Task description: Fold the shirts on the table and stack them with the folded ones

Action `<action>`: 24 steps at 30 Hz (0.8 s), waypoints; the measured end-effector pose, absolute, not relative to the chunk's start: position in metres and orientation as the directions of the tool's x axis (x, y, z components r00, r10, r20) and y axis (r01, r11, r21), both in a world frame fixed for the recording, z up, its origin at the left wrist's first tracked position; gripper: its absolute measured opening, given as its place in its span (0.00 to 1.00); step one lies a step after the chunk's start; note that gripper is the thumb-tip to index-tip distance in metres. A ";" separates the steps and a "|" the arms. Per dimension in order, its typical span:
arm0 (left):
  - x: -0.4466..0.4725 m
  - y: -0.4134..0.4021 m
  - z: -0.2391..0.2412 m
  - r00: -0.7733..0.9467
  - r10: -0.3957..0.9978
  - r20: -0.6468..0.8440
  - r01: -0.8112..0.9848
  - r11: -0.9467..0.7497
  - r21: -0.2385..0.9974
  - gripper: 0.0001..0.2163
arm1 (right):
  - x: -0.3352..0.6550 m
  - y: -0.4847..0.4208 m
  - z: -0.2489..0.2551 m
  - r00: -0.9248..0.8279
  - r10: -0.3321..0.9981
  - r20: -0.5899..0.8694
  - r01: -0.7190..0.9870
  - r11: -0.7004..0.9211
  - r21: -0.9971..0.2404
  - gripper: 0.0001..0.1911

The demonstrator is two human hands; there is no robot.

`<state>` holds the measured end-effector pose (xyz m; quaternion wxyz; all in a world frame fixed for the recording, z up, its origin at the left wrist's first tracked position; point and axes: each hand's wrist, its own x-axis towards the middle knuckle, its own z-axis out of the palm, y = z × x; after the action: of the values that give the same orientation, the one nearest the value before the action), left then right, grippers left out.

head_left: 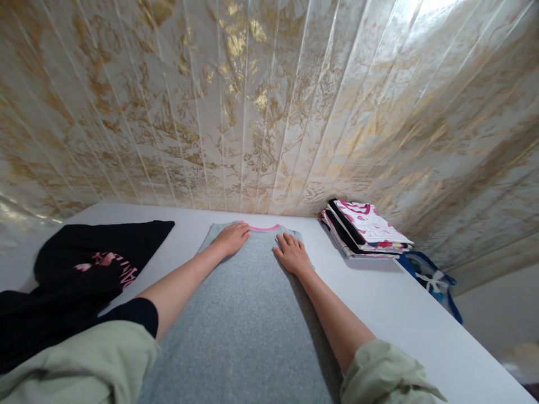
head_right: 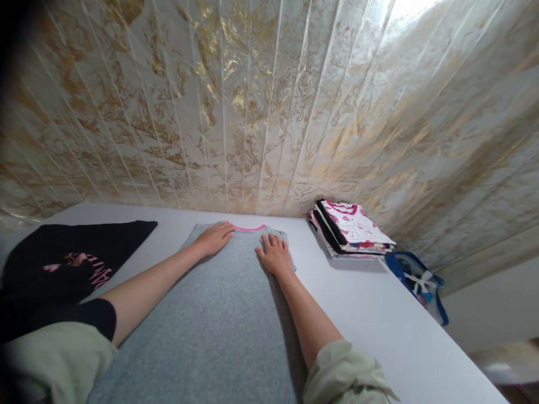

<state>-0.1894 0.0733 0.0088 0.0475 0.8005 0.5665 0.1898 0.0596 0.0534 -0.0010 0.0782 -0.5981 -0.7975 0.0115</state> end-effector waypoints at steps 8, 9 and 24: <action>-0.180 0.066 0.000 0.258 0.956 0.140 0.936 -0.283 0.210 0.25 | 0.045 0.054 0.008 -0.244 0.965 0.097 0.961 0.254 -0.108 0.30; -0.180 0.066 0.001 0.253 0.958 0.136 0.938 -0.278 0.209 0.25 | 0.038 0.053 0.009 -0.252 0.961 0.117 0.958 0.264 -0.107 0.30; -0.179 0.069 -0.003 0.165 0.975 0.151 0.965 -0.191 0.181 0.26 | -0.022 0.047 0.001 -0.256 0.949 0.183 0.943 0.287 -0.169 0.35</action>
<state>-0.1793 0.0690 -0.0031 0.0214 0.7629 0.6355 0.1169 -0.0215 0.0474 0.0011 0.1247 -0.5971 -0.7923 0.0125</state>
